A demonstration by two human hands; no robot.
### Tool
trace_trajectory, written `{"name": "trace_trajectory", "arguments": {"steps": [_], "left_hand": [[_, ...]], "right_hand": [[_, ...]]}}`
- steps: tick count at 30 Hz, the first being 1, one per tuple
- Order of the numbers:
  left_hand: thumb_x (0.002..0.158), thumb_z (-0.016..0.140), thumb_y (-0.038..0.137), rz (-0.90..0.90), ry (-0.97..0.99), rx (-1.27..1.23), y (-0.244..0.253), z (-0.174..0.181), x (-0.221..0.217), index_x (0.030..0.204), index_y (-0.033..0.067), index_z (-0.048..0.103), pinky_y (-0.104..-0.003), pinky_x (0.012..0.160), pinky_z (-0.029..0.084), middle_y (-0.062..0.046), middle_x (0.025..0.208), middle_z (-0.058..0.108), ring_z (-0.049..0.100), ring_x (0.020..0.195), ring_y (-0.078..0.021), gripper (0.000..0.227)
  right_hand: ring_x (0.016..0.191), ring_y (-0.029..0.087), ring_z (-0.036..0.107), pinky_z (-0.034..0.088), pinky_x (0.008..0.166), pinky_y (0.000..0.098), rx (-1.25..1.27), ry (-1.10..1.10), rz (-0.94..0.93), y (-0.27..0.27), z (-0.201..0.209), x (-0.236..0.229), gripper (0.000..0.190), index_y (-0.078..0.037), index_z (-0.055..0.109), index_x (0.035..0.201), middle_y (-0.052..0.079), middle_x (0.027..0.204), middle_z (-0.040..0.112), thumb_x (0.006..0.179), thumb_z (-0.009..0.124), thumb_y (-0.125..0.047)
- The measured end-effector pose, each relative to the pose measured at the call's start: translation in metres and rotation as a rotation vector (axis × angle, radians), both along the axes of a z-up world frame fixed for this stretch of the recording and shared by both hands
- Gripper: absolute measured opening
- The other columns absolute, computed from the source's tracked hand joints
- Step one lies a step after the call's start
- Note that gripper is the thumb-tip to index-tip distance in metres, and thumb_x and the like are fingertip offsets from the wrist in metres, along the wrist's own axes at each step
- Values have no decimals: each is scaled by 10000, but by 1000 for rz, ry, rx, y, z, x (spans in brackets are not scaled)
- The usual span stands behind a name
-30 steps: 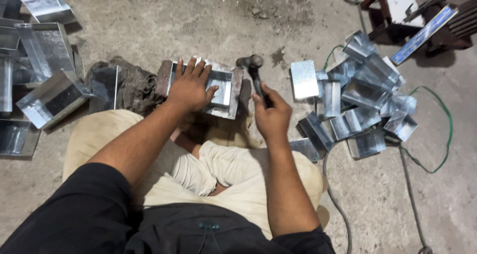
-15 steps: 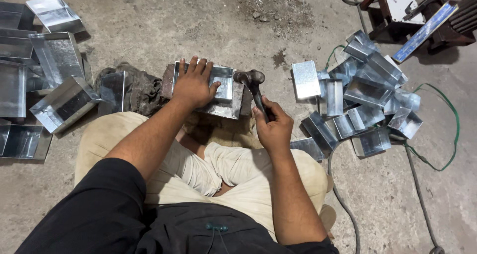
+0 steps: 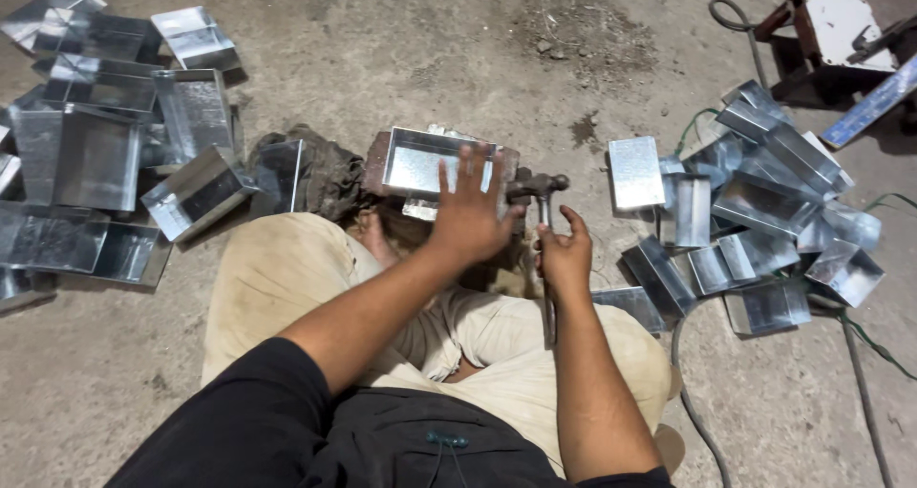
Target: The person sits on the floor and repeatedly hammers small rectangular metal boxes placed on a block. They pick up each box, position it, strike it with a hammer, and set it aside, continuing the process with multiple units.
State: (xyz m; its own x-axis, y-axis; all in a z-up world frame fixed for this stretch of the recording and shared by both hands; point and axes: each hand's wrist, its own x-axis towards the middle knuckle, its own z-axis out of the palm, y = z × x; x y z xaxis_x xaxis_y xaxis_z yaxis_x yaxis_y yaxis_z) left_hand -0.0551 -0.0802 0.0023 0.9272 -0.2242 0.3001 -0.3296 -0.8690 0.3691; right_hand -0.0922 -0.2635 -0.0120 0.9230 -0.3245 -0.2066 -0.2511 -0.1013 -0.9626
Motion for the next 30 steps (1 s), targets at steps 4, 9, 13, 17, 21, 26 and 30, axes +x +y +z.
{"name": "trace_trajectory", "arguments": {"steps": [4, 9, 13, 17, 21, 26, 30], "left_hand": [[944, 512, 545, 140, 169, -32, 6, 13, 23, 1615, 15, 153, -720, 1164, -42, -307, 1652, 43, -8, 1535, -485, 928], [860, 627, 415, 244, 446, 145, 38, 9, 50, 1619, 168, 240, -799, 1115, -83, -229, 1699, -11, -100, 1541, -502, 887], [773, 684, 370, -45, 276, 285, 103, -2, 70, 1570, 334, 385, -826, 1092, -74, -169, 1754, -17, -76, 1581, -480, 851], [785, 710, 492, 227, 154, 180, 128, 3, 70, 1683, 222, 204, -809, 1106, 3, -214, 1724, 106, 59, 1544, -515, 1066], [729, 749, 719, 273, 503, 45, 100, 28, 56, 1648, 161, 81, -802, 1147, 80, -219, 1660, 165, 148, 1540, -445, 1266], [658, 840, 583, 285, 399, 108, 93, 26, 54, 1604, 199, 294, -741, 1095, 261, -247, 1602, 300, 277, 1476, -466, 1158], [634, 880, 517, 294, 382, 82, 102, 40, 62, 1454, 249, 574, -742, 1095, 261, -219, 1590, 334, 337, 1408, -487, 916]], "right_hand": [[425, 117, 508, 374, 358, 289, 98, 30, -64, -9, -6, 5, 543, -94, 476, 1477, 69, 688, 634, 968, 664, -126], [413, 126, 510, 381, 347, 294, 171, 45, -96, -11, -13, 7, 513, -91, 509, 1430, 77, 676, 624, 947, 680, -111], [408, 124, 513, 379, 334, 295, 212, 33, -95, -7, -19, 8, 491, -93, 534, 1394, 72, 664, 616, 930, 694, -108], [401, 123, 495, 356, 326, 293, 287, 14, -85, 0, -24, 3, 493, -79, 530, 1381, 73, 652, 594, 921, 707, -92], [405, 116, 499, 364, 331, 289, 323, 26, -40, 10, -25, 10, 481, -78, 531, 1374, 61, 658, 595, 924, 702, -94], [424, 137, 536, 409, 360, 311, 148, 85, 86, 23, -46, 9, 556, -117, 529, 1440, 86, 715, 659, 918, 719, -95], [751, 319, 743, 605, 679, 437, -569, -483, 262, 35, -61, -1, 568, -109, 540, 1449, 218, 1018, 743, 911, 718, -91]]}}
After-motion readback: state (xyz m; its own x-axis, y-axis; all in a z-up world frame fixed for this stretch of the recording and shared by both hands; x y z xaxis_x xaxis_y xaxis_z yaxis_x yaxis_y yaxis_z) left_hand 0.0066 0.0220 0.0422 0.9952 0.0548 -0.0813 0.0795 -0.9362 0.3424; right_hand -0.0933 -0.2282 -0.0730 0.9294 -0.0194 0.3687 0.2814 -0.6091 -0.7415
